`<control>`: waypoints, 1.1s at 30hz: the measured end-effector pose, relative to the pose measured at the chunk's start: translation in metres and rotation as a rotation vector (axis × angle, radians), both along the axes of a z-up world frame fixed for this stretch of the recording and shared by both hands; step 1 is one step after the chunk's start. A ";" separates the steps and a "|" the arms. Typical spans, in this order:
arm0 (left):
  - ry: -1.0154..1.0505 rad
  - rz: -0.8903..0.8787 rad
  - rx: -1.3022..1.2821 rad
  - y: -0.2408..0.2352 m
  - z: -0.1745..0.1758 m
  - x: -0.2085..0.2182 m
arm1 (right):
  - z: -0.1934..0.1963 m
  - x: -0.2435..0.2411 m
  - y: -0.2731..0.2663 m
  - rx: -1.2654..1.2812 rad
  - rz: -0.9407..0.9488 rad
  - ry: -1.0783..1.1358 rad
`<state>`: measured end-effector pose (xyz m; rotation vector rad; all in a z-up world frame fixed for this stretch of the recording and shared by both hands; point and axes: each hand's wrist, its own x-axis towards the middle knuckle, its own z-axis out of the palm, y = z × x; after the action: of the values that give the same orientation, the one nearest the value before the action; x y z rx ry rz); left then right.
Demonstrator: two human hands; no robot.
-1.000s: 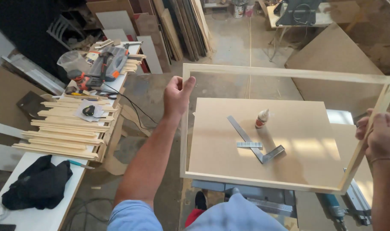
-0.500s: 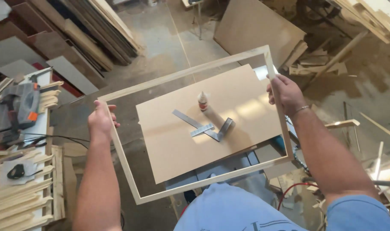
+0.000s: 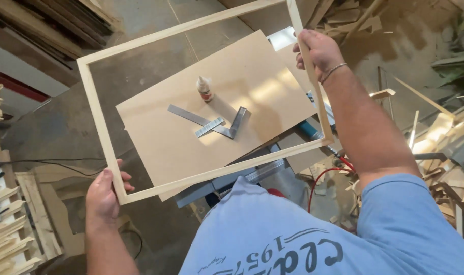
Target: Assembling a wooden frame by applying glue to joints, squaring the corners with a try square, and fastening them with a pneumatic nail gun.
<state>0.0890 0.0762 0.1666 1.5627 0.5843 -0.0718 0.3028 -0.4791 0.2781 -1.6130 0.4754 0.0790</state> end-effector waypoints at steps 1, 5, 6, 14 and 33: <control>0.006 0.016 0.010 -0.001 -0.006 -0.004 | -0.005 0.005 -0.005 0.010 0.016 0.006; -0.098 0.036 -0.126 0.009 -0.038 -0.028 | -0.018 0.015 -0.008 -0.029 0.001 0.039; -0.152 -0.013 -0.146 0.012 -0.048 -0.032 | -0.017 0.017 -0.009 -0.030 -0.026 0.054; -0.163 -0.038 -0.086 -0.015 -0.010 -0.056 | -0.030 0.014 -0.015 -0.061 0.032 -0.142; -0.534 -0.189 0.756 -0.119 0.005 -0.035 | -0.024 0.074 -0.119 -0.054 -0.286 -0.601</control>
<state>0.0544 -0.0425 0.1714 2.2524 0.0174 0.4617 0.3772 -0.5977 0.2539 -1.5138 0.2330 -0.6227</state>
